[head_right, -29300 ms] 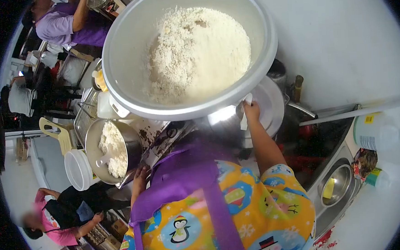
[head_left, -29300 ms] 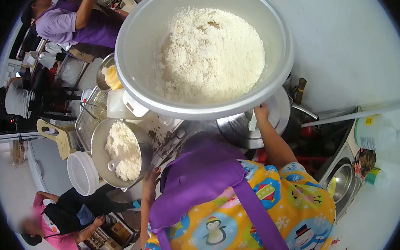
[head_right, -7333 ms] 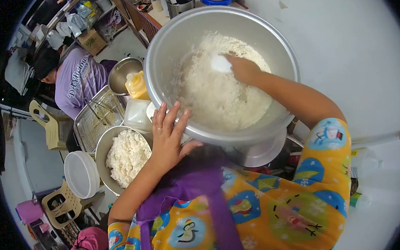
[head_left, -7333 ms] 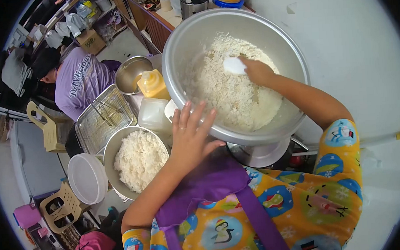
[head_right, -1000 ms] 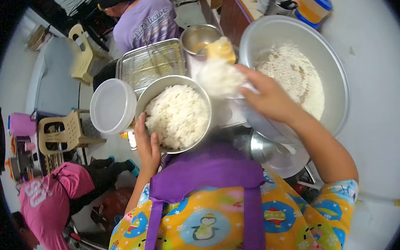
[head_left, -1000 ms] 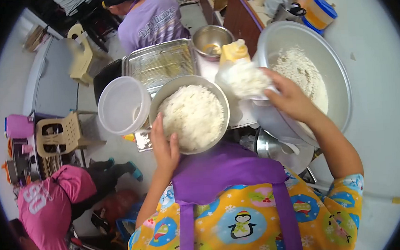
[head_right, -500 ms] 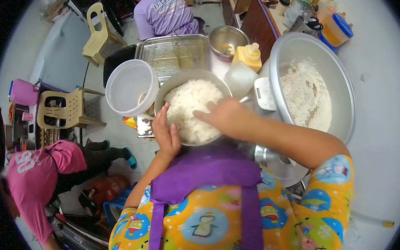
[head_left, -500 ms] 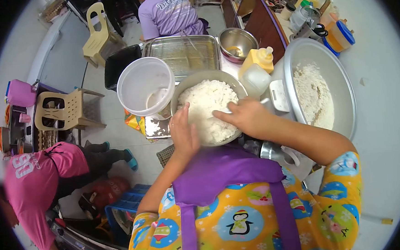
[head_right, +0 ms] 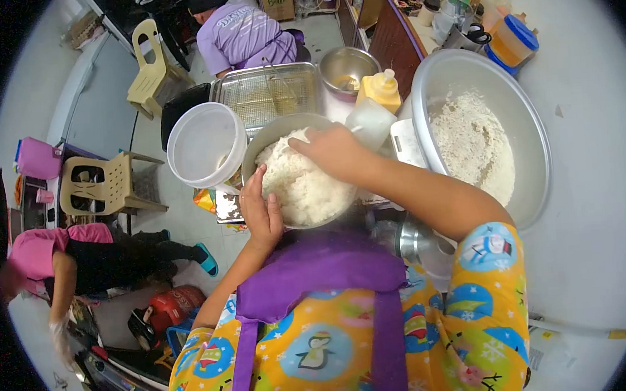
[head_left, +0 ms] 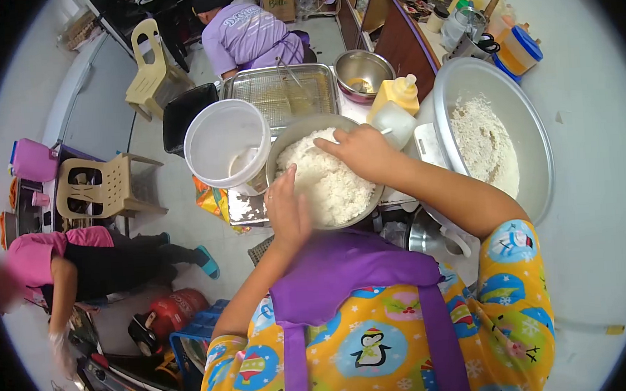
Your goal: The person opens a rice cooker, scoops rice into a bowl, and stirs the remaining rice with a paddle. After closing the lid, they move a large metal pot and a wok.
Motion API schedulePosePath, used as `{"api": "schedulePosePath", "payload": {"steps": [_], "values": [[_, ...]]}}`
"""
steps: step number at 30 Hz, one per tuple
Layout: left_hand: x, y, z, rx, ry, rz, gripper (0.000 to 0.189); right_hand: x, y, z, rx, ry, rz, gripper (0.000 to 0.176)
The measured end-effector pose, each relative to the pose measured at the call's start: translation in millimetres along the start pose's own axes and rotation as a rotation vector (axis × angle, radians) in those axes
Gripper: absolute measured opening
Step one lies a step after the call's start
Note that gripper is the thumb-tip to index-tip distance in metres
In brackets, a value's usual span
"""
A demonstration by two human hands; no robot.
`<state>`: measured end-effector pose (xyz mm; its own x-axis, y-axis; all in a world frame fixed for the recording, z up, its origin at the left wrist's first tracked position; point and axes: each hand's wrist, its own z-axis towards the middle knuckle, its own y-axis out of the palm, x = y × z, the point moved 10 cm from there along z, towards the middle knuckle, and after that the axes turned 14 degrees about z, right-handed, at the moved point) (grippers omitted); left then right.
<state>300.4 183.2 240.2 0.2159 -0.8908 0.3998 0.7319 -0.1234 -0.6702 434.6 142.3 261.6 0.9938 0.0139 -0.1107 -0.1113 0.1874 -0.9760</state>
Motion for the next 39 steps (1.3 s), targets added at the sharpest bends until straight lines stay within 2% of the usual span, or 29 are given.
{"api": "schedulePosePath", "payload": {"steps": [2, 5, 8, 9, 12, 14, 17, 19, 20, 23, 27, 30, 32, 39], "values": [[-1, 0, 1, 0.003, -0.004, 0.006, 0.047, -7, -6, 11, 0.06, -0.042, -0.023, 0.052], [-1, 0, 0, -0.023, -0.03, 0.011, 0.05, -13, -38, 6, 0.059, 0.021, 0.038, 0.052], [-3, 7, -4, -0.059, -0.021, 0.003, 0.05, 7, -87, -26, -0.066, 0.265, 0.093, 0.054], [-1, 6, -2, -0.069, -0.004, -0.006, 0.05, 19, -106, -42, -0.046, 0.351, 0.146, 0.051], [20, 2, 13, -0.104, 0.097, -0.024, 0.051, 50, -177, -104, 0.155, 0.544, 0.154, 0.046], [50, 3, 28, -0.147, 0.218, -0.071, 0.052, 85, -199, -154, 0.288, 0.601, 0.076, 0.042], [111, 13, 52, -0.247, 0.467, -0.217, 0.056, 136, -180, -220, 0.004, 0.966, 0.009, 0.04], [159, 32, 56, -0.343, 0.669, -0.292, 0.06, 155, -145, -257, -0.225, 1.071, -0.01, 0.039], [183, 42, 55, -0.389, 0.767, -0.326, 0.062, 165, -127, -277, -0.341, 1.116, -0.017, 0.038], [246, 69, 54, -0.477, 0.904, -0.399, 0.069, 178, -97, -306, -0.435, 1.02, 0.011, 0.038], [289, 108, 59, -0.502, 0.87, -0.366, 0.075, 186, -65, -341, -0.54, 0.97, 0.178, 0.035], [296, 122, 60, -0.502, 0.832, -0.316, 0.079, 183, -57, -352, -0.542, 1.026, 0.341, 0.033], [297, 123, 57, -0.48, 0.847, -0.287, 0.087, 184, -56, -354, -0.527, 1.087, 0.447, 0.033], [297, 126, 58, -0.533, 0.836, -0.274, 0.093, 198, -27, -354, -0.518, 1.034, 0.671, 0.037]]}}
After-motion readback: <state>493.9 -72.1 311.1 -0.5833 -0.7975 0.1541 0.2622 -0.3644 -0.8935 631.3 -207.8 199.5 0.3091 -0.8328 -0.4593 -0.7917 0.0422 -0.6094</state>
